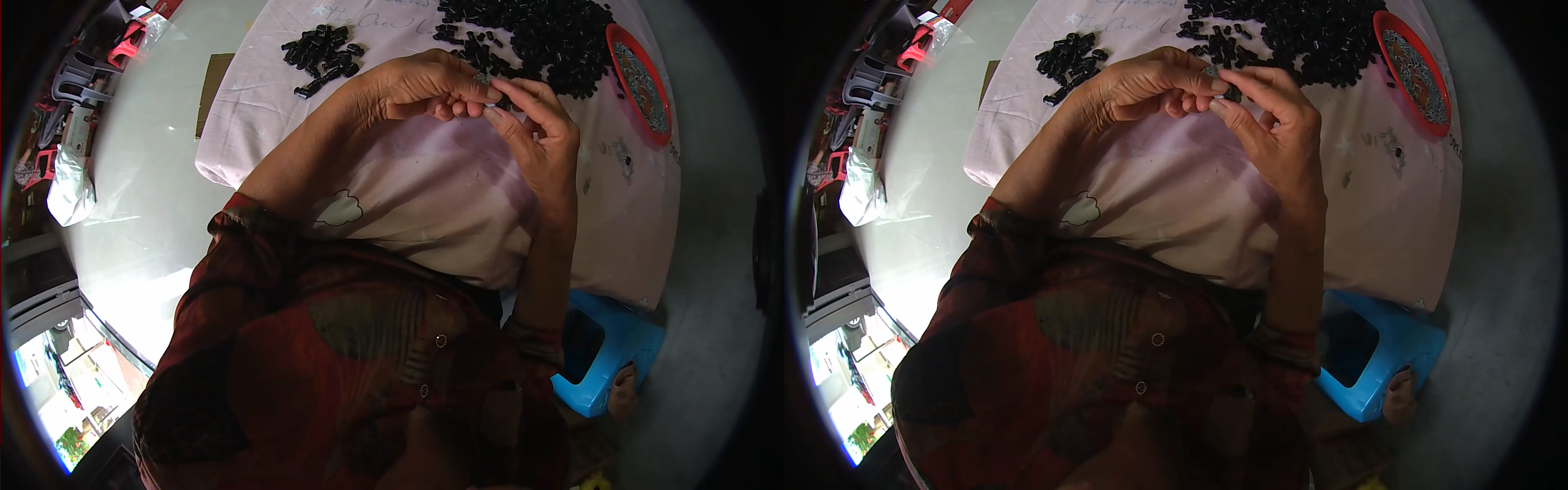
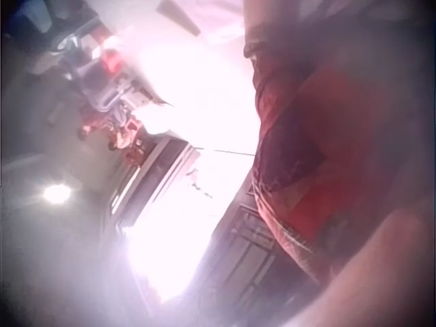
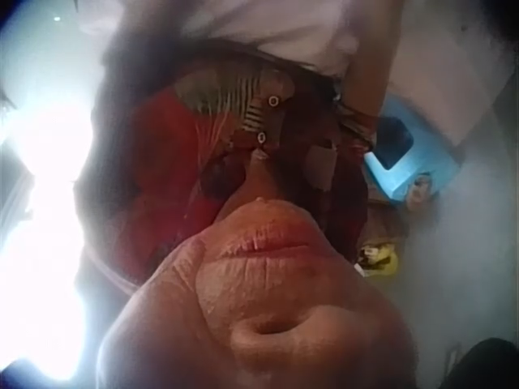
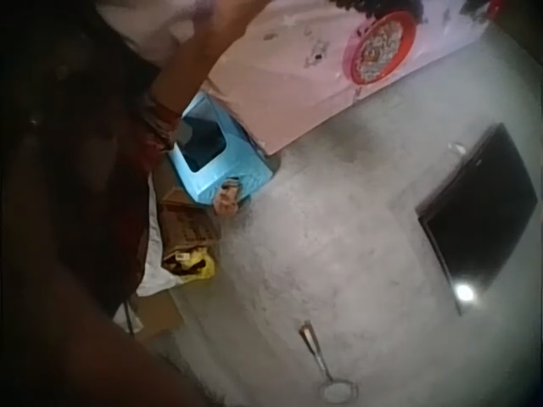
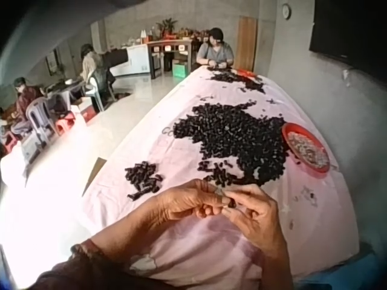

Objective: The person repeatedly assembles small plastic parts by inserting pins into them by hand and placing the assembled pieces on the table.

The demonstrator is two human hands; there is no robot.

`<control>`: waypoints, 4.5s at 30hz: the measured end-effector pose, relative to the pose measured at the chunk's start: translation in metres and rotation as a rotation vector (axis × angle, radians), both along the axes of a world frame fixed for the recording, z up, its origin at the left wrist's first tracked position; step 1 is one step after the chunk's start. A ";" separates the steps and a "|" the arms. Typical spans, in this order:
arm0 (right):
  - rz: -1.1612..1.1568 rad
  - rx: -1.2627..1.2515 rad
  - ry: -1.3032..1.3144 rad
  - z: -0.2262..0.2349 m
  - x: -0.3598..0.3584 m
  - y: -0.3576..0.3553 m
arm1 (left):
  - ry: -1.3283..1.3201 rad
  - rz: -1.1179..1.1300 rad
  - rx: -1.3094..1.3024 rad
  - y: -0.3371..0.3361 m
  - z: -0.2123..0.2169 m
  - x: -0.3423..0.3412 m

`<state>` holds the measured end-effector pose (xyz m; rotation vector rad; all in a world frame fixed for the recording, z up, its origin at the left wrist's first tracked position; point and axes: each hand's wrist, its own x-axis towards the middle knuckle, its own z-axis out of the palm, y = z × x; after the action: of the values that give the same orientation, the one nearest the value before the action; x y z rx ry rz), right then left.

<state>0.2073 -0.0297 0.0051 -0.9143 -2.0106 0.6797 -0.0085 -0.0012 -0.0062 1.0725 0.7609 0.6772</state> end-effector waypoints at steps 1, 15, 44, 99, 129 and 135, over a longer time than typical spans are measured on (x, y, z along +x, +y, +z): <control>0.023 -0.002 0.027 -0.004 0.000 0.001 | 0.000 0.000 0.002 -0.001 0.000 0.000; 0.105 -0.008 0.111 -0.013 -0.006 -0.001 | -0.018 -0.026 -0.006 -0.020 0.004 -0.009; -0.800 0.050 -0.424 -0.018 0.057 0.019 | 0.773 0.243 1.146 0.055 -0.023 0.017; -0.237 0.029 -0.033 -0.014 0.008 0.001 | 0.425 0.282 0.632 0.014 -0.005 0.010; -0.226 -0.290 0.634 0.005 0.003 -0.003 | -0.082 0.090 0.251 0.006 0.003 0.022; -0.224 -0.305 0.567 0.006 0.000 -0.004 | -0.115 0.118 0.240 0.004 0.001 0.021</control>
<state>0.2076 -0.0337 0.0109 -0.9691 -1.3056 1.0045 0.0127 0.0025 -0.0052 1.2016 0.6584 0.9407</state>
